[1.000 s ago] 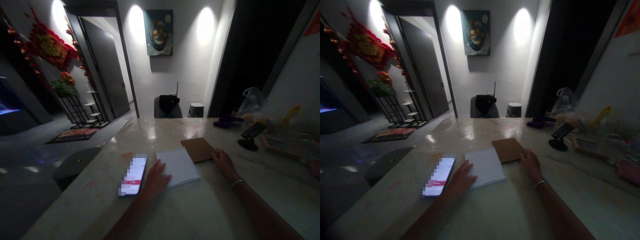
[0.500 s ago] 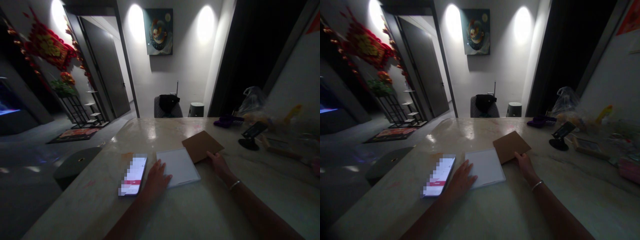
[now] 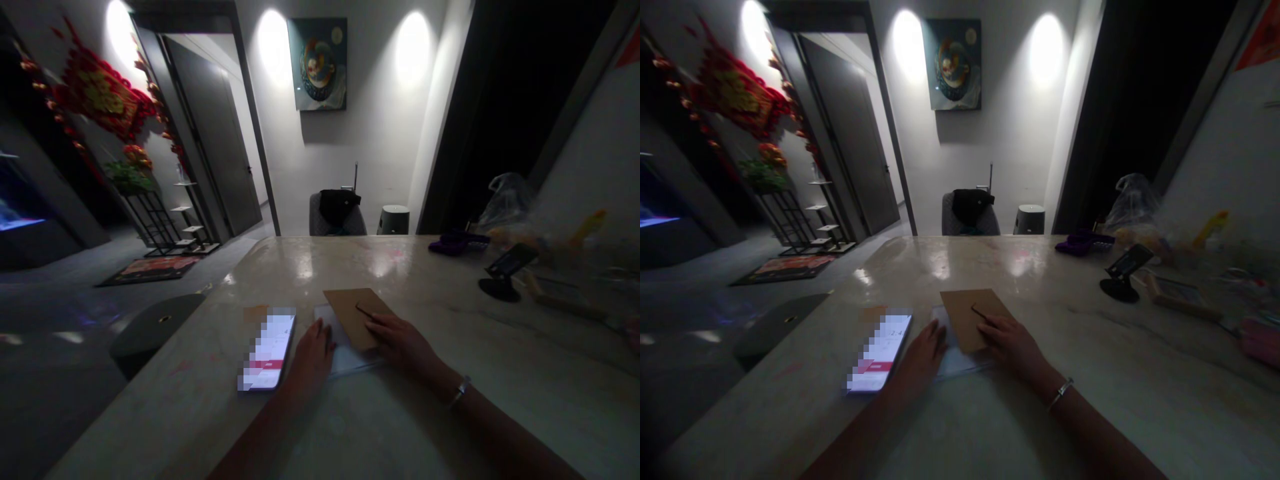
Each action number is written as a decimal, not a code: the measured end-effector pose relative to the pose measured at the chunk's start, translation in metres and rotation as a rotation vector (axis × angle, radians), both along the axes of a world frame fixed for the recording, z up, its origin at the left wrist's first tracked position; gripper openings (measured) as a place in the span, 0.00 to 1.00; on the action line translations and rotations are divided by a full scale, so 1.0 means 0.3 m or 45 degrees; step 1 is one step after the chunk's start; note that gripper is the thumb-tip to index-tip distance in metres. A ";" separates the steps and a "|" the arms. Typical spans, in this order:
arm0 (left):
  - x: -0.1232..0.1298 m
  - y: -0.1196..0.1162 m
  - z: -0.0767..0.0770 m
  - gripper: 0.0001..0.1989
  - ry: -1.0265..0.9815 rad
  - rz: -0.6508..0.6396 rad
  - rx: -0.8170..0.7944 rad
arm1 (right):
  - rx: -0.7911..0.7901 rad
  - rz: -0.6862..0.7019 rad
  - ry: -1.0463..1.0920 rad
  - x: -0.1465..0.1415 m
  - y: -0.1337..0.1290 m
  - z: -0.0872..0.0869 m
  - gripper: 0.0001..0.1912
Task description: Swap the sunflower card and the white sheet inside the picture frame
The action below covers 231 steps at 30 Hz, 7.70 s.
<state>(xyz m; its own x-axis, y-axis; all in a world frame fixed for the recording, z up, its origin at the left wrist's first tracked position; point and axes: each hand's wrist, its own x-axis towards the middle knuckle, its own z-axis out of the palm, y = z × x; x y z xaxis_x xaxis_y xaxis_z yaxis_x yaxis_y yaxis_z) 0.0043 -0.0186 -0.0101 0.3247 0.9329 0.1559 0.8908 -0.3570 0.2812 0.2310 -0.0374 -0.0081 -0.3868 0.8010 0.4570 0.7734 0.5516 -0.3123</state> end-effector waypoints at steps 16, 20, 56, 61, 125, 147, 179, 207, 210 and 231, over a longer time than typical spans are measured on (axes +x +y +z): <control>-0.012 0.002 0.034 0.21 -0.033 0.131 -0.020 | -0.129 -0.189 0.171 0.021 0.012 -0.015 0.21; -0.016 0.000 0.066 0.22 -0.042 0.224 -0.106 | -0.198 -0.322 0.212 0.031 0.025 -0.051 0.28; -0.024 0.014 0.028 0.19 -0.056 0.071 -0.020 | -0.086 -0.358 0.193 -0.038 -0.013 -0.032 0.18; -0.030 0.023 0.017 0.19 -0.012 0.019 -0.010 | -0.072 -0.341 0.228 -0.040 -0.016 -0.029 0.16; -0.017 0.051 0.015 0.23 0.182 0.044 0.040 | -0.218 -0.277 0.210 -0.063 -0.057 0.032 0.15; 0.008 0.080 0.038 0.24 0.271 0.081 0.006 | -0.259 -0.277 0.167 -0.054 -0.050 0.035 0.15; -0.103 0.048 0.125 0.49 0.093 -0.140 -0.530 | -0.272 -0.161 0.232 -0.061 -0.017 -0.018 0.22; -0.062 0.052 0.077 0.43 0.085 -0.017 -0.367 | -0.237 -0.197 -0.023 -0.059 0.050 0.007 0.22; -0.058 0.050 0.079 0.41 0.091 -0.004 -0.353 | -0.252 -0.171 -0.017 -0.055 0.060 -0.017 0.24; -0.033 0.053 0.048 0.30 0.107 0.046 -0.091 | -0.158 -0.296 -0.158 -0.086 0.100 -0.004 0.23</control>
